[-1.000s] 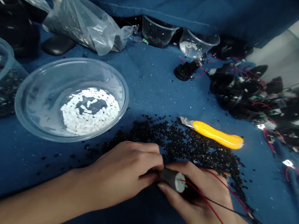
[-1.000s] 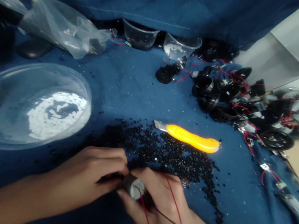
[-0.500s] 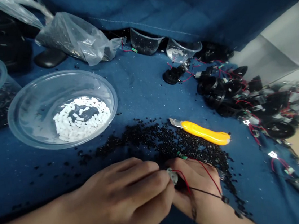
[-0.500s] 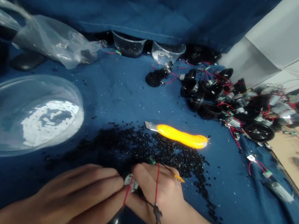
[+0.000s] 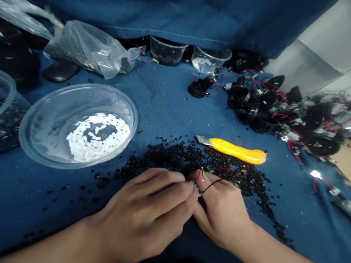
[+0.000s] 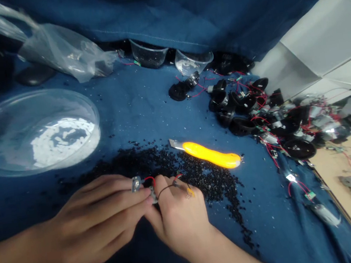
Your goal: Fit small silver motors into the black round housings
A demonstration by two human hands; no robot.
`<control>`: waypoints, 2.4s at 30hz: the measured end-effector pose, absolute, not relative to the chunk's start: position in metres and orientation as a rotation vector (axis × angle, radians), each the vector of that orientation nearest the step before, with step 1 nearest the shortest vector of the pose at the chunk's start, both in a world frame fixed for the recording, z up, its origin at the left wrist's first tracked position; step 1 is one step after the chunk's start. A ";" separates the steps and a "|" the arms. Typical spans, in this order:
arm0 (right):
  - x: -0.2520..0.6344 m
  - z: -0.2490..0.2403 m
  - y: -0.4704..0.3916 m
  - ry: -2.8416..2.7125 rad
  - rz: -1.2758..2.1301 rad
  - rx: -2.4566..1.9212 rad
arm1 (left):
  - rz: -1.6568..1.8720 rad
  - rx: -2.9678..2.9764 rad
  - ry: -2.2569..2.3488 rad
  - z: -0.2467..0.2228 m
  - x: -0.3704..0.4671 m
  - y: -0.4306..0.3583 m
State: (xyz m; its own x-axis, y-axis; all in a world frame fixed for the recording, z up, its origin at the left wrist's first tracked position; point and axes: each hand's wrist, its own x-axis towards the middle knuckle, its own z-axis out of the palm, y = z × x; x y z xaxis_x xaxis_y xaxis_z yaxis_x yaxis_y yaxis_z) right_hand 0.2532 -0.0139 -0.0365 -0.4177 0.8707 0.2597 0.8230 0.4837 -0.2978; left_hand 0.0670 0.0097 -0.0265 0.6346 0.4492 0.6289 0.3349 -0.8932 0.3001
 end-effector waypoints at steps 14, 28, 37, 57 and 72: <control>0.250 -0.040 -0.015 -2.353 0.053 -1.453 | 1.014 2.689 0.747 -0.037 0.068 0.007; 0.249 -0.039 -0.013 -2.331 0.210 -1.597 | 1.078 2.706 0.693 -0.041 0.067 0.009; 0.253 -0.018 -0.010 -2.027 0.898 -1.406 | 1.157 2.546 0.743 -0.028 0.059 0.006; 0.243 -0.039 -0.011 -2.296 0.130 -1.733 | 1.072 2.851 0.724 -0.035 0.066 0.006; 0.238 -0.034 -0.016 -2.356 0.065 -1.887 | 1.205 2.828 0.849 -0.042 0.075 -0.002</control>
State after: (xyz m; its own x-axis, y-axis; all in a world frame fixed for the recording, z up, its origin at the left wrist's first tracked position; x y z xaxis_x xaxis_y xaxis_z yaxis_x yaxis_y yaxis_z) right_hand 0.2377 -0.0156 -0.0340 -0.2144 0.9744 0.0682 0.9691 0.2209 -0.1096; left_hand 0.0749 -0.0022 -0.0416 0.5727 0.4539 0.6826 0.4896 -0.8573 0.1593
